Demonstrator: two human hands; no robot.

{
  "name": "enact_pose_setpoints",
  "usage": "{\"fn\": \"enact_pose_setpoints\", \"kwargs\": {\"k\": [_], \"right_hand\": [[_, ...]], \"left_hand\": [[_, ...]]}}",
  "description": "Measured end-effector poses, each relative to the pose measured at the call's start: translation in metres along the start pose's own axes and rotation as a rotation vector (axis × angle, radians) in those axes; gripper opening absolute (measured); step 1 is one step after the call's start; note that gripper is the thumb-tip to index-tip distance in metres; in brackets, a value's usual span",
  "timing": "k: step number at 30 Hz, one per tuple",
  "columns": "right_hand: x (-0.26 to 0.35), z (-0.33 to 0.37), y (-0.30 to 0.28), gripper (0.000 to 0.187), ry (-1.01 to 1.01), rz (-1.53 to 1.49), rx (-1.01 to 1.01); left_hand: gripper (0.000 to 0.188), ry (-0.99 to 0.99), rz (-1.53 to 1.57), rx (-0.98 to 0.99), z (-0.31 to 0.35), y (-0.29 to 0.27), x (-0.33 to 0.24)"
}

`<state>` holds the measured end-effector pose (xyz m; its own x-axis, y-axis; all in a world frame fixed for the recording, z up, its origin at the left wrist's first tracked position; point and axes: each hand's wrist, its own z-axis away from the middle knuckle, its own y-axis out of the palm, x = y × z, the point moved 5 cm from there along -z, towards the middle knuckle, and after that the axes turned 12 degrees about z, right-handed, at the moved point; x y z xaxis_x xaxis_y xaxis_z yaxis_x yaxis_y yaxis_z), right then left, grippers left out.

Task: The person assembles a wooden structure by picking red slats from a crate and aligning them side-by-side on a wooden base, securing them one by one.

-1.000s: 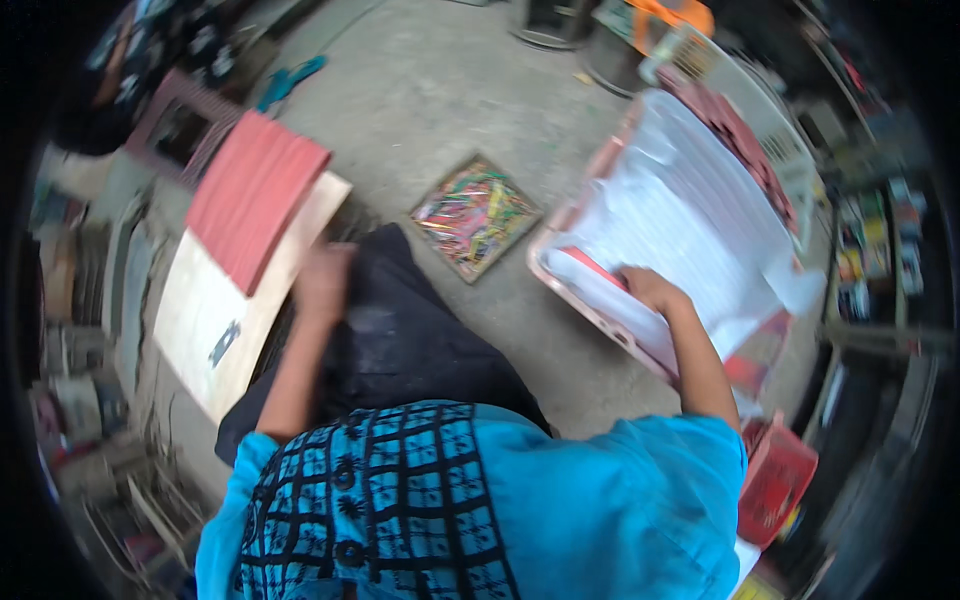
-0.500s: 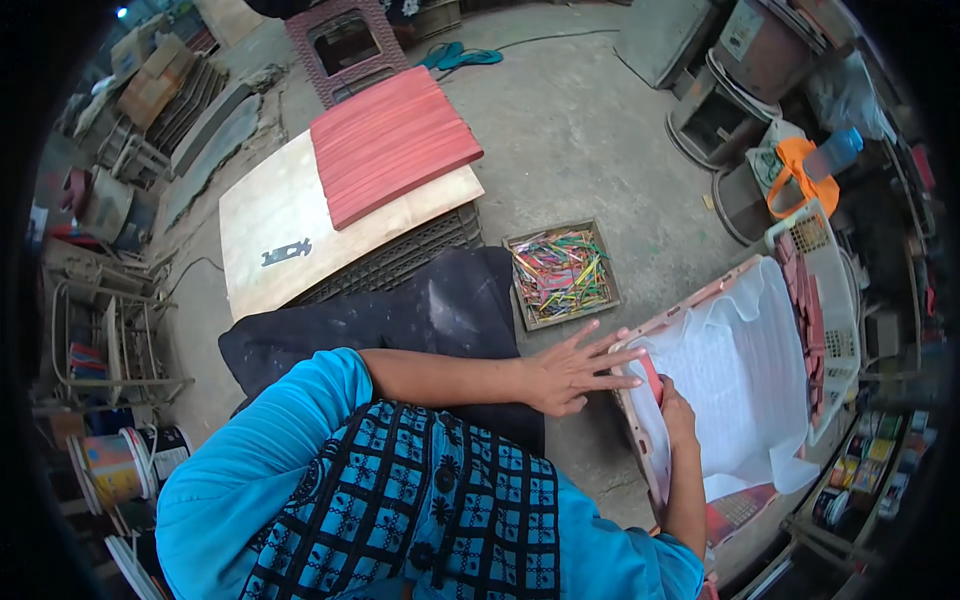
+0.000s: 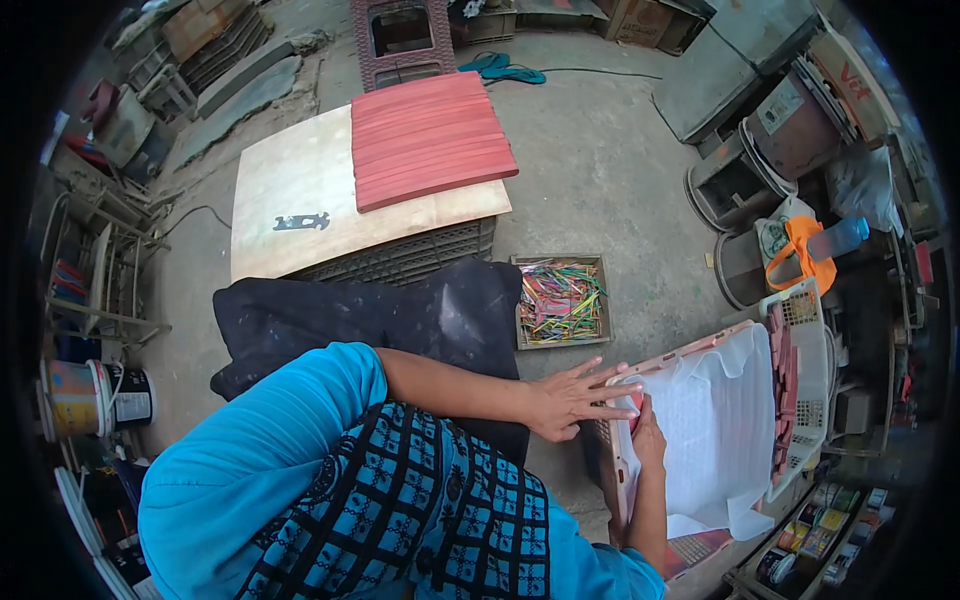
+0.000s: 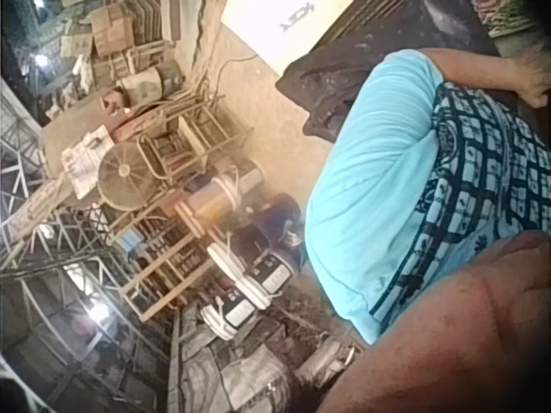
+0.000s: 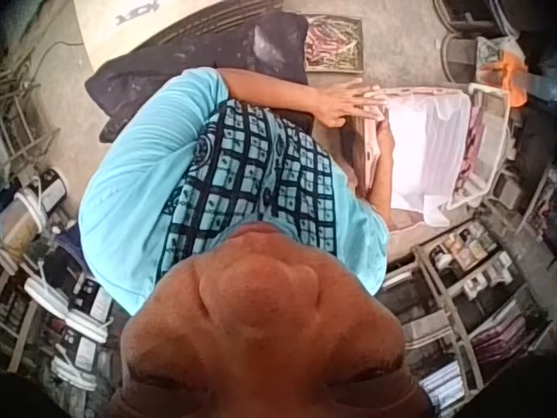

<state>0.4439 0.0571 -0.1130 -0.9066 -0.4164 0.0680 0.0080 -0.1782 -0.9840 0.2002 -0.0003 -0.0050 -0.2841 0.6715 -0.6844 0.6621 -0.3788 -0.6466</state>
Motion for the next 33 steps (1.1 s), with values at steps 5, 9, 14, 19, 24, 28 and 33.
{"fn": "enact_pose_setpoints", "kwargs": {"k": [5,9,14,19,24,28,33], "right_hand": [[-0.012,0.001,0.020,0.052,0.009,-0.064,0.056],[0.012,-0.005,0.002,0.047,0.216,0.169,0.216],[-0.006,-0.002,0.013,0.047,0.122,-0.026,0.113],[0.005,-0.005,-0.030,0.065,0.144,-0.073,0.057],[-0.019,0.018,-0.123,0.068,0.475,-0.031,-0.031],[0.016,0.023,-0.247,0.066,0.435,-0.087,-0.377],[0.139,-0.038,-0.352,0.069,0.033,-0.149,-0.562]], "left_hand": [[0.091,-0.026,0.017,-0.011,-0.001,0.003,0.000],[0.092,-0.020,0.034,-0.020,0.002,0.004,0.000],[0.090,-0.029,0.036,-0.006,-0.005,-0.002,-0.005],[0.091,-0.027,0.036,0.044,0.001,-0.008,-0.006],[0.088,-0.031,0.080,0.014,0.016,-0.045,-0.004],[0.084,-0.094,0.225,-0.247,0.021,-0.084,0.005],[0.085,-0.040,0.687,-0.441,0.016,-0.120,-0.004]]}}
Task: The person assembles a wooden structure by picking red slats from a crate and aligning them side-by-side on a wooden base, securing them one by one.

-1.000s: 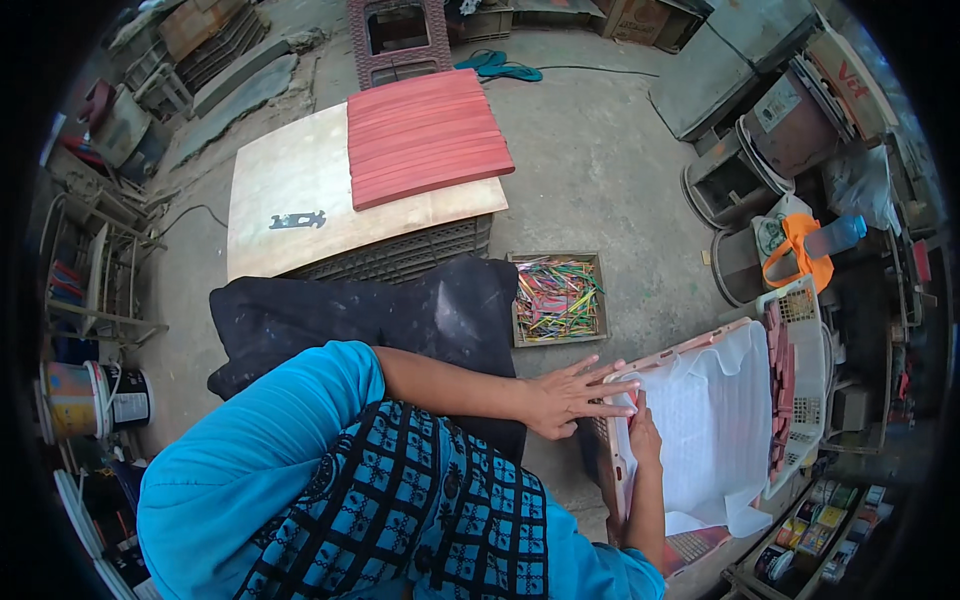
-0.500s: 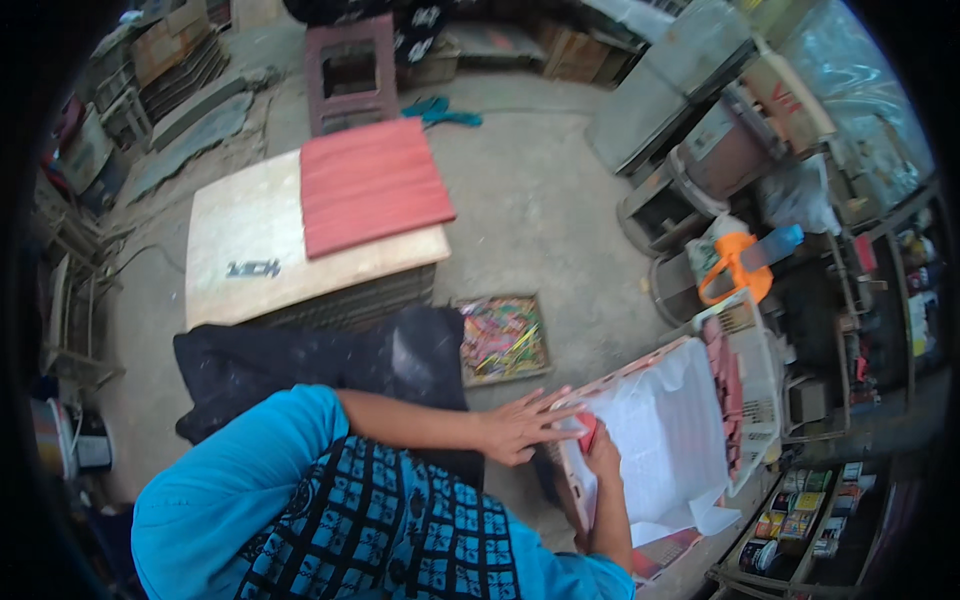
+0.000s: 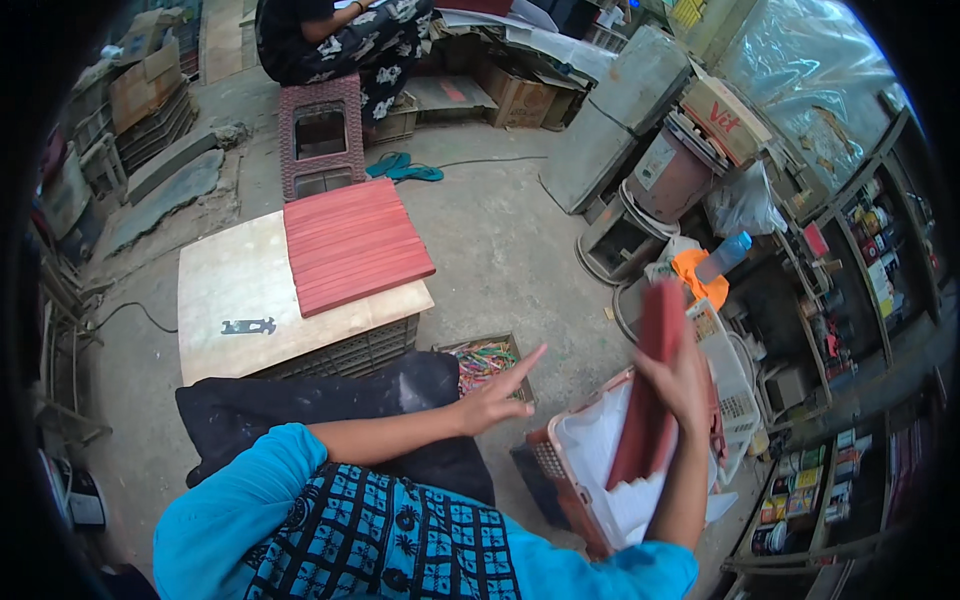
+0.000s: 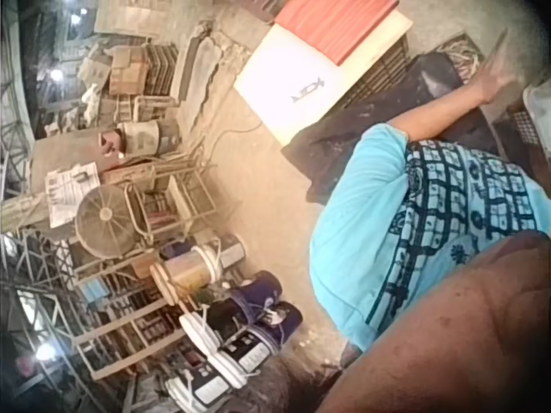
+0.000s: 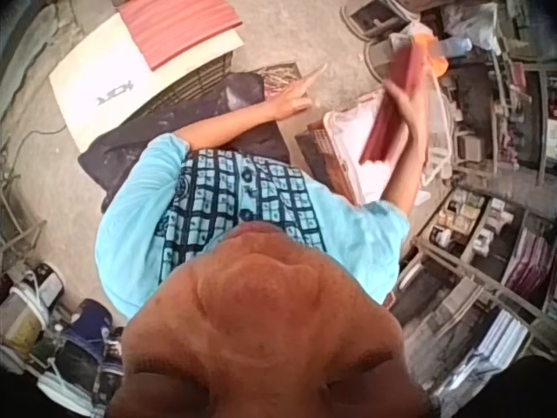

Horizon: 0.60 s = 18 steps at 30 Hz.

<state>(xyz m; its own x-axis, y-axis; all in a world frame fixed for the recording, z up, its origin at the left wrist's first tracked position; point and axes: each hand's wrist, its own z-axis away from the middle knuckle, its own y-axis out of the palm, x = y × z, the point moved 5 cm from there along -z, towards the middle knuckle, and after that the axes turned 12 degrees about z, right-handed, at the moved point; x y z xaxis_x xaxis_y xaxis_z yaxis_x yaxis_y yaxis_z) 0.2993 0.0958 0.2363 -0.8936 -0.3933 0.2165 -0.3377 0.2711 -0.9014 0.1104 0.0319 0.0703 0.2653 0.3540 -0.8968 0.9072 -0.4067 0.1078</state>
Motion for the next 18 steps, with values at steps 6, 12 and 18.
{"fn": "enact_pose_setpoints", "kwargs": {"k": [6,12,18], "right_hand": [[0.211,-0.036,0.114,0.081,-0.181,-0.134,0.238],[0.311,0.024,0.211,0.078,-0.425,-0.491,0.278],[0.348,0.078,0.253,0.062,-0.497,-0.456,0.563]], "left_hand": [[0.055,0.015,1.158,-0.512,0.038,-0.057,-0.035],[0.052,0.083,1.117,-0.954,0.157,-0.157,-0.036],[0.049,0.241,1.215,-1.111,0.243,-0.182,-0.028]]}}
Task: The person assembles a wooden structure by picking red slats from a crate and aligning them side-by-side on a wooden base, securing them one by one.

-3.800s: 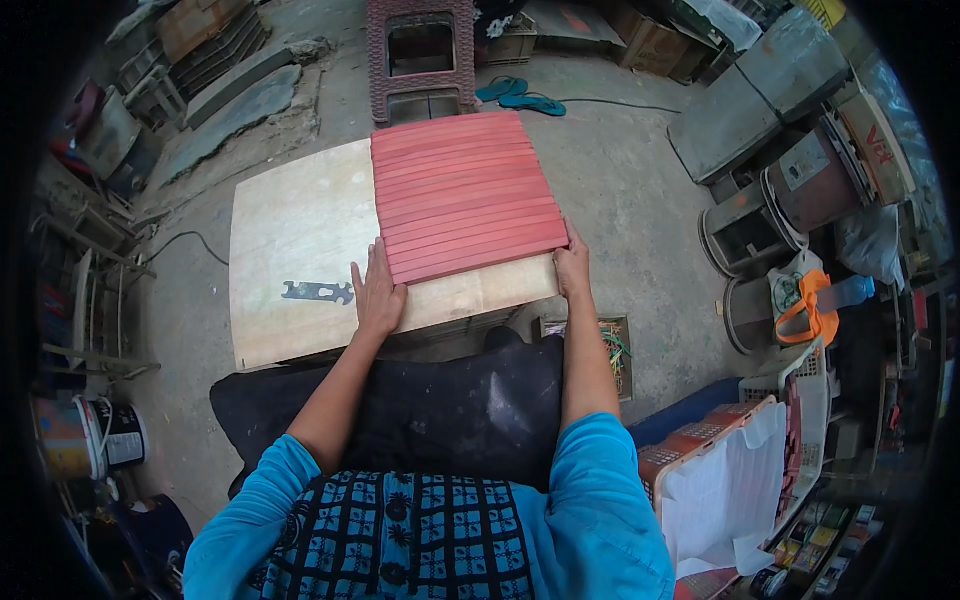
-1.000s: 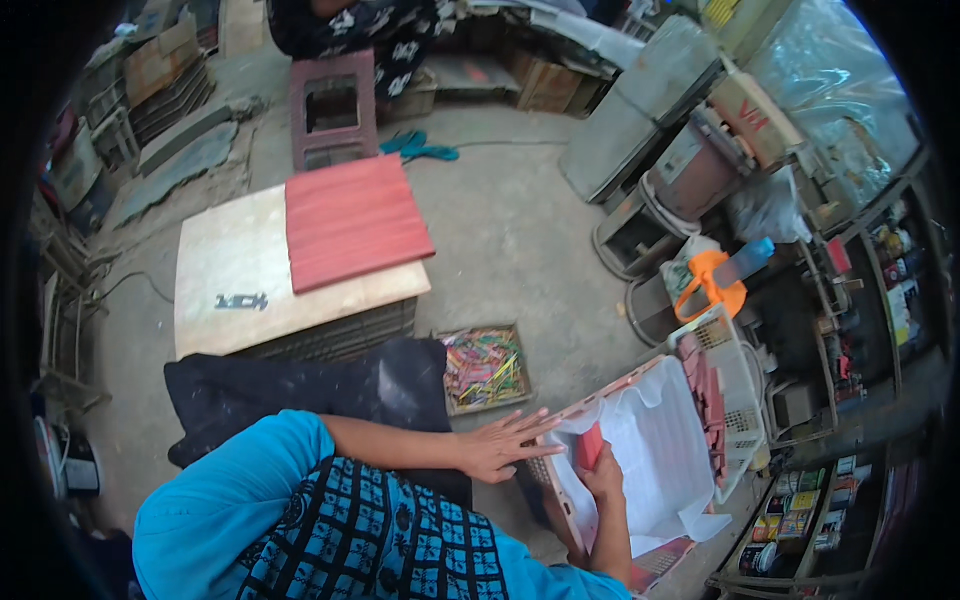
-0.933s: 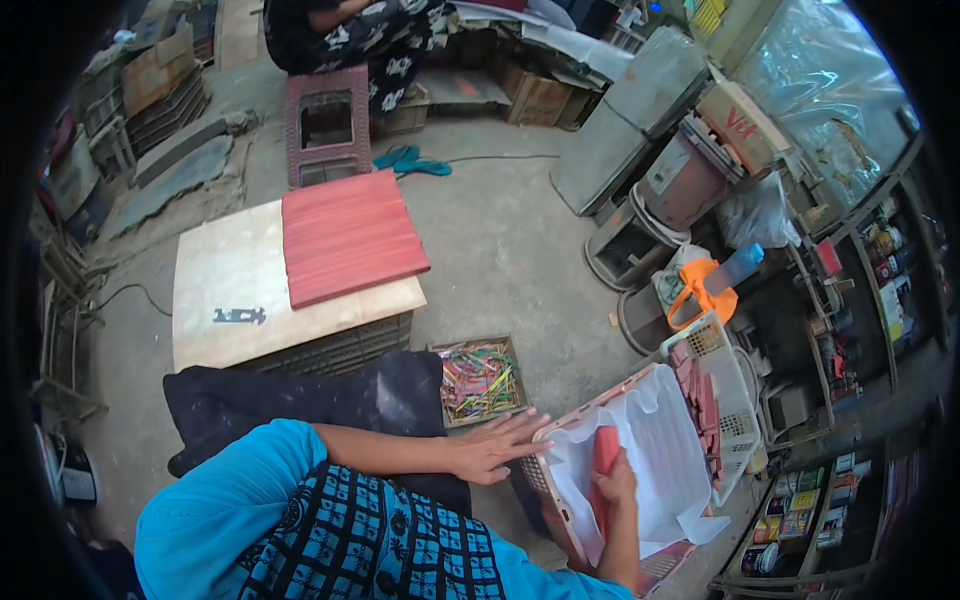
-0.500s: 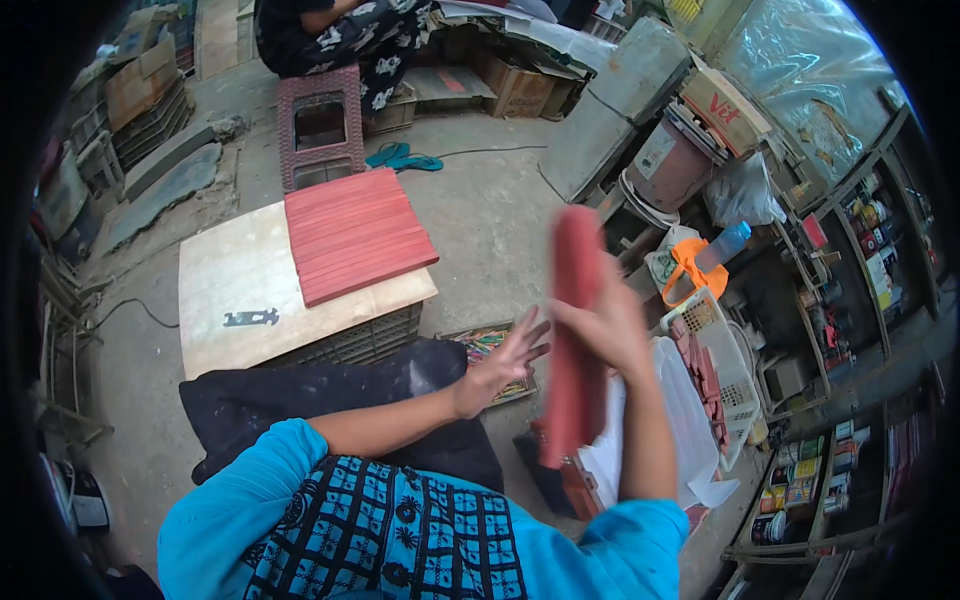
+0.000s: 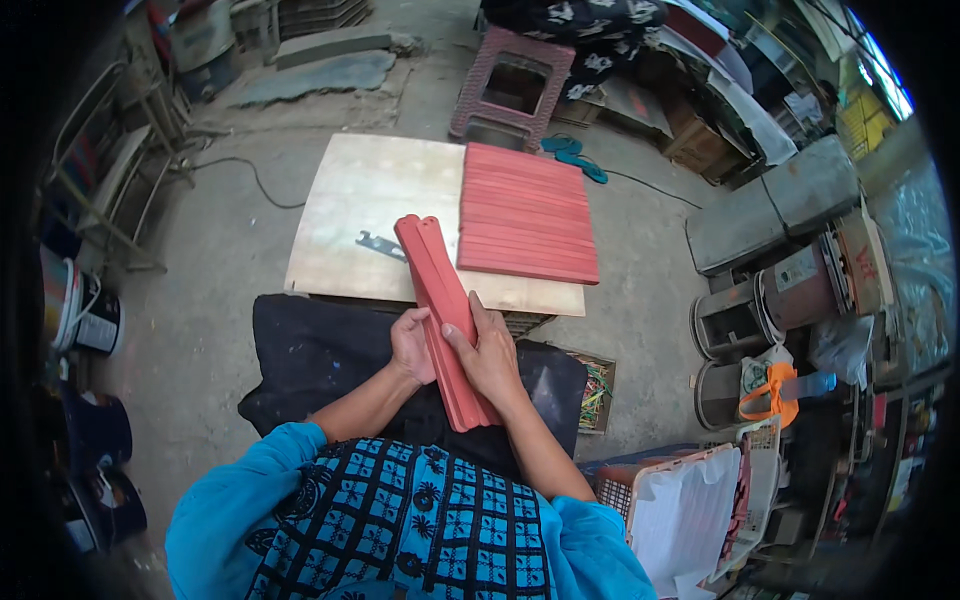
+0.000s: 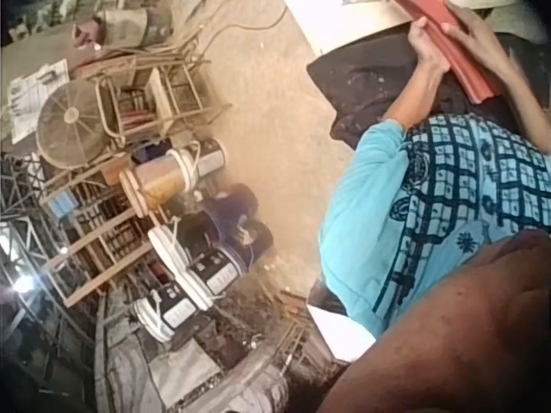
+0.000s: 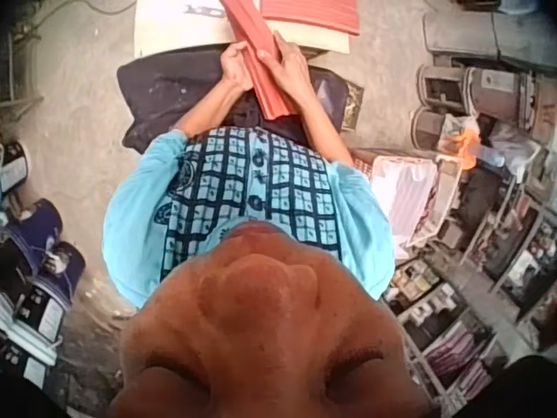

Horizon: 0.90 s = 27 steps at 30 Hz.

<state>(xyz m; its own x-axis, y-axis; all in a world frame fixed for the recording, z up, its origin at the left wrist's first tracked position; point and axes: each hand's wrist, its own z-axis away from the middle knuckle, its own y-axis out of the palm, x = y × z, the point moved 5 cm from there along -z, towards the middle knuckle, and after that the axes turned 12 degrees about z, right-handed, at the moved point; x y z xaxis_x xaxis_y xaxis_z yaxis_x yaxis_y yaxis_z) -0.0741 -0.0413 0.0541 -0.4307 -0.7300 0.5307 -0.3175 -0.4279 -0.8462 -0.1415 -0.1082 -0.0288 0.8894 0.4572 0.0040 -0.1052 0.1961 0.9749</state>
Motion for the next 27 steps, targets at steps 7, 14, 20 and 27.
{"fn": "enact_pose_setpoints", "kwargs": {"k": [7,14,20,27], "right_hand": [[-0.005,-0.008,0.019,0.053,0.017,-0.242,-0.025],[0.007,-0.001,0.043,0.051,-0.089,0.083,0.000],[0.000,-0.003,0.040,0.048,0.098,-0.002,0.047],[-0.025,-0.003,0.053,0.057,0.220,-0.519,0.176]], "left_hand": [[0.051,-0.055,0.142,0.121,-0.008,-0.023,-0.022],[0.055,0.017,0.090,0.094,-0.008,-0.024,-0.016],[0.061,-0.059,0.116,0.054,-0.011,-0.040,-0.004],[0.060,-0.181,0.205,0.116,-0.007,-0.041,-0.002]]}}
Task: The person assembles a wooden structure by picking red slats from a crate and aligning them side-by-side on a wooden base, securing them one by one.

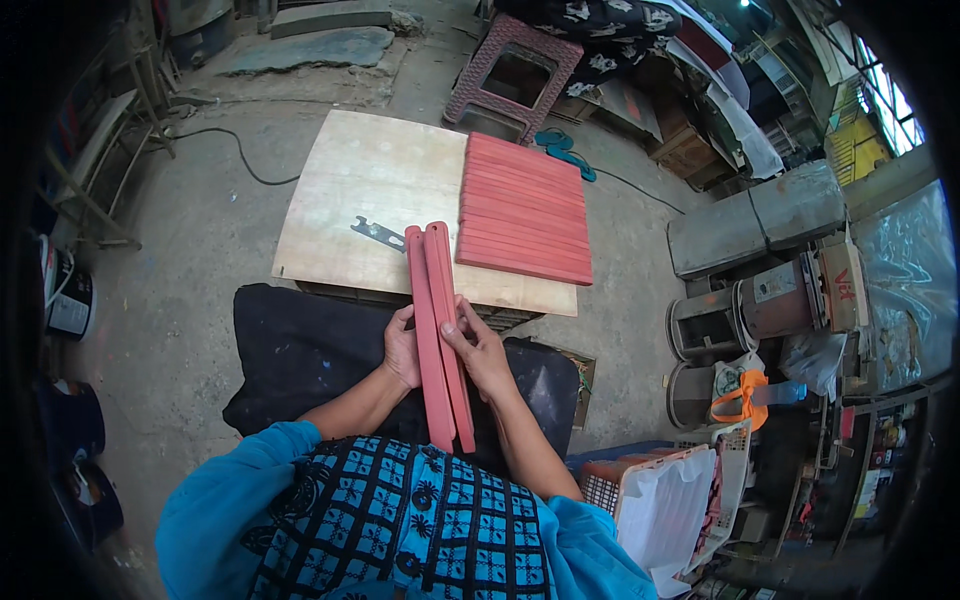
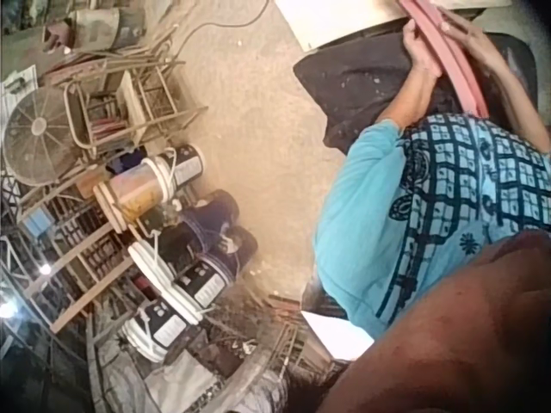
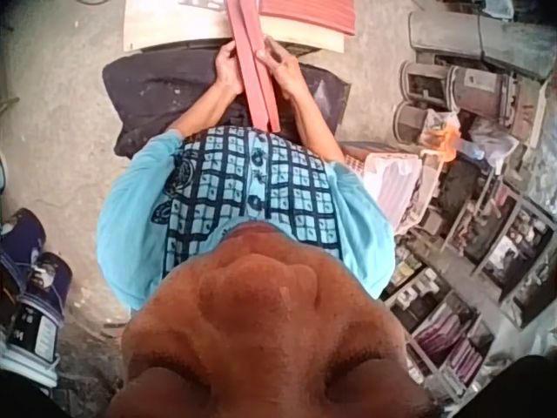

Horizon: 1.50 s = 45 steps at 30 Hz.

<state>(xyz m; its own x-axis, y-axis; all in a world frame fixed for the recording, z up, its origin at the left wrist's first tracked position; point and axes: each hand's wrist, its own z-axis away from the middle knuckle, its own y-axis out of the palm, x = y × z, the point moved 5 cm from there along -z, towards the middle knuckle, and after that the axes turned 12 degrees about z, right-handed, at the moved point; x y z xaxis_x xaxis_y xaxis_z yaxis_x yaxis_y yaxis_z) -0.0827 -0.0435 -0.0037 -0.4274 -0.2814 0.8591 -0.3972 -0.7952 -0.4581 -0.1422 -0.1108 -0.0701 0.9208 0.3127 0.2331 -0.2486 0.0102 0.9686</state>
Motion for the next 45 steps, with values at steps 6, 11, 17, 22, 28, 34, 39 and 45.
{"fn": "enact_pose_setpoints", "kwargs": {"k": [6,11,17,22,28,34,39,45], "right_hand": [[0.011,0.014,0.003,0.051,0.035,0.211,-0.054],[0.024,0.021,-0.001,0.046,0.028,0.403,-0.047],[0.024,0.025,-0.012,0.037,-0.140,0.316,-0.362],[0.018,0.019,-0.008,0.036,-0.166,0.284,-0.297],[-0.005,0.008,0.004,0.049,-0.072,0.049,-0.041],[0.005,0.005,-0.014,0.062,0.061,-0.262,0.167],[0.077,-0.006,-0.102,0.060,-0.211,0.189,-0.157],[0.033,-0.053,-0.145,0.059,-0.393,0.975,-0.178]], "left_hand": [[0.061,0.066,-0.062,0.026,0.002,0.016,0.004],[0.065,0.010,0.003,-0.022,0.000,0.004,-0.002],[0.061,0.039,0.001,-0.039,0.004,0.014,-0.001],[0.063,-0.006,-0.008,-0.081,0.003,0.000,0.001],[0.063,-0.013,0.014,-0.109,0.003,-0.002,0.004],[0.068,-0.007,-0.065,-0.016,0.004,0.003,0.005],[0.070,-0.074,-0.032,-0.023,0.011,0.026,0.012],[0.066,-0.090,0.010,0.025,0.007,0.005,0.006]]}}
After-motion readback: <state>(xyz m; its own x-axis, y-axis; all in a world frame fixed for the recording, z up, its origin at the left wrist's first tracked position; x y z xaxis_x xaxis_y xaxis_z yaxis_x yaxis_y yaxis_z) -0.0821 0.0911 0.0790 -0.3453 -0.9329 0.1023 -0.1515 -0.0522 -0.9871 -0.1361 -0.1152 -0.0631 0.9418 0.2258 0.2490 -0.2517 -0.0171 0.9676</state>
